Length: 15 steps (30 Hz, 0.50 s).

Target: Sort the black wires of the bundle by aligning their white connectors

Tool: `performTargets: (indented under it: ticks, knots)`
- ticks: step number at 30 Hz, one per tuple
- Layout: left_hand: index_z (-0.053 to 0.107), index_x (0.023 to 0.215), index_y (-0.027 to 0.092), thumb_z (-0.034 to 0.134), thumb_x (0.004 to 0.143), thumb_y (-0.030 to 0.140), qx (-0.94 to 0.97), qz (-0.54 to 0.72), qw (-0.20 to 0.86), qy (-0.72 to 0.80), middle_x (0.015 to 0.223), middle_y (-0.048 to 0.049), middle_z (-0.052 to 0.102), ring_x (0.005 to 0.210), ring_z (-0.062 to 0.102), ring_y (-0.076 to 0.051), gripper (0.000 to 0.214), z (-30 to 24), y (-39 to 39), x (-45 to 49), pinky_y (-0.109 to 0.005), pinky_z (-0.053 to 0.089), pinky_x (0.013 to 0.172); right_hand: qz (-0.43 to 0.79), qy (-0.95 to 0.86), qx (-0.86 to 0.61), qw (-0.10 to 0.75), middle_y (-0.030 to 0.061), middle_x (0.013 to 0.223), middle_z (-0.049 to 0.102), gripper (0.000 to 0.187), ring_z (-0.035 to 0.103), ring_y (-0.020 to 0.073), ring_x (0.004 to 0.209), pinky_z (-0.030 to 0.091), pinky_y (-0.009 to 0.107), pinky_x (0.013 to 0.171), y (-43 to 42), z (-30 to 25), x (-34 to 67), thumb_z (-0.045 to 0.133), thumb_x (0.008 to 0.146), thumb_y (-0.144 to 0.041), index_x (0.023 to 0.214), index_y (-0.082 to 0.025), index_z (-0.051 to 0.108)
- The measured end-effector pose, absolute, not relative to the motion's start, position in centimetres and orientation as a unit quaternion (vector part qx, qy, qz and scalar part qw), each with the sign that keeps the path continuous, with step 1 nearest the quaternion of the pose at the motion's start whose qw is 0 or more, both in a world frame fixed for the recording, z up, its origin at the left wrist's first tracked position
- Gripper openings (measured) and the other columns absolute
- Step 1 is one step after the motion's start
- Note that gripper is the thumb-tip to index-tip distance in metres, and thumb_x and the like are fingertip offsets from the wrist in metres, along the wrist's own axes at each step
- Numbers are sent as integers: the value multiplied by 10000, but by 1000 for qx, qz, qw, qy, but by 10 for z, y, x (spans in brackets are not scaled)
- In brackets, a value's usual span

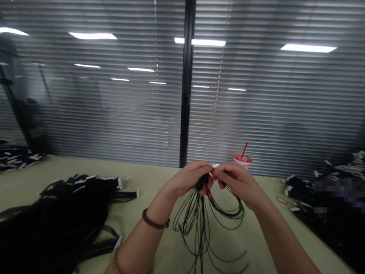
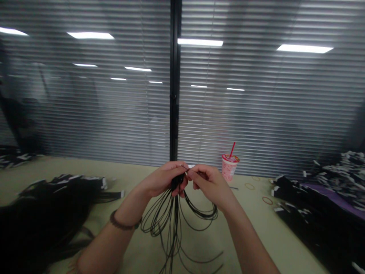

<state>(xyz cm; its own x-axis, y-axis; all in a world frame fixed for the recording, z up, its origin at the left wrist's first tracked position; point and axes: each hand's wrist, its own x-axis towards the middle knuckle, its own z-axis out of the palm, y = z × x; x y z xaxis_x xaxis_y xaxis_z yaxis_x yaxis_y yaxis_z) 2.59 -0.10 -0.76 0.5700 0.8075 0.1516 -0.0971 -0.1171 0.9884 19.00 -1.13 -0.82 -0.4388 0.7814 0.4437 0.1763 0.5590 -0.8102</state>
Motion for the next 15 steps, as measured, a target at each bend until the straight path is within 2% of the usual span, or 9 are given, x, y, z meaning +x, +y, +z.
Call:
performTargets:
  ticks: [8, 15]
  knots:
    - [500, 791, 140, 428, 809, 290, 649, 370, 604, 278, 620, -10, 565, 383, 537, -86, 167, -9, -2, 27, -159, 380, 332, 354, -781, -295, 422, 17, 633, 556, 247, 417, 49, 509, 317, 165, 474, -11, -8, 188, 462, 830, -307, 698, -116, 548]
    - [492, 823, 128, 429, 814, 308, 658, 364, 605, 263, 729, -35, 570, 402, 534, -73, 191, -9, 0, 27, -198, 435, 403, 332, -780, -313, 428, 5, 610, 536, 259, 405, 45, 491, 317, 157, 461, -11, -7, 189, 477, 816, -326, 677, -121, 553]
